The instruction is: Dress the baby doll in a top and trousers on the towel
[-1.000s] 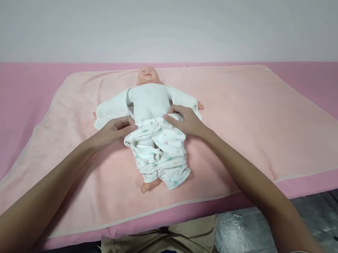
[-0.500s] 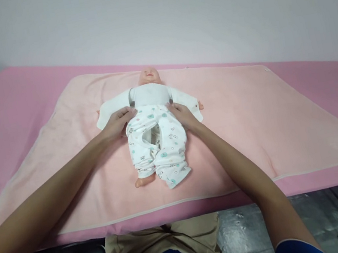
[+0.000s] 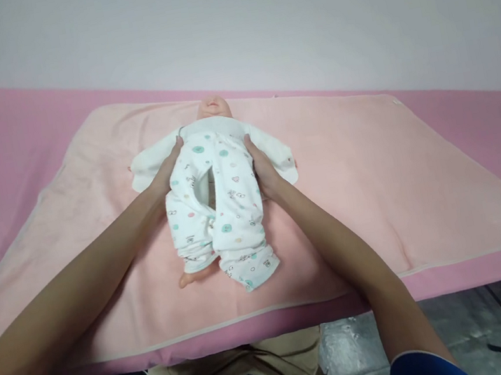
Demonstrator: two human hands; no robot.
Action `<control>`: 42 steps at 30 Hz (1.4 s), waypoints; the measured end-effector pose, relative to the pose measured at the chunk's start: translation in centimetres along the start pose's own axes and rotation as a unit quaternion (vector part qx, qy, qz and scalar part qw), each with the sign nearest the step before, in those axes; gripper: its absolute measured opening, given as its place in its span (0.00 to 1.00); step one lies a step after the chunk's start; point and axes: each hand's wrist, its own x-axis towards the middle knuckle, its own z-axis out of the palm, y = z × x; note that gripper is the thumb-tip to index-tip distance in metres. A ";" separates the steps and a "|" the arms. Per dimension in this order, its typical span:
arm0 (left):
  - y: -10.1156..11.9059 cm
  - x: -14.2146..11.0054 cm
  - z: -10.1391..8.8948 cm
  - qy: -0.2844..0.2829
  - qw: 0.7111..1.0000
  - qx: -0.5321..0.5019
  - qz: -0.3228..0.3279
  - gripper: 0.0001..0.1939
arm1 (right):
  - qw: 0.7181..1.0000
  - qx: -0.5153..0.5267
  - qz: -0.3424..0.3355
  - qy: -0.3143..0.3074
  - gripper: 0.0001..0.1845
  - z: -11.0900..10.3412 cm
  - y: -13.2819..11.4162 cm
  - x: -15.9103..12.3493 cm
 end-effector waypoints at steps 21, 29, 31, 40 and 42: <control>3.7 -3.6 0.0 0.116 0.795 0.515 0.299 0.14 | 0.852 -0.426 -0.289 0.099 0.09 2.8 -4.9 -6.7; -1.7 -19.6 -2.0 -0.057 0.719 0.659 0.213 0.17 | 0.696 -0.648 -0.297 -0.089 0.06 6.4 -0.8 -18.8; -2.5 -20.5 -1.3 -0.048 0.721 0.661 0.202 0.16 | 0.705 -0.641 -0.298 -0.058 0.05 6.9 0.3 -18.1; -1.8 -21.4 1.6 0.041 0.862 0.477 0.166 0.16 | 0.852 -0.444 -0.277 -0.006 0.08 8.8 -0.4 -18.7; -1.6 -22.3 1.4 0.066 0.846 0.494 0.188 0.15 | 0.876 -0.399 -0.271 -0.007 0.09 8.9 -0.2 -19.1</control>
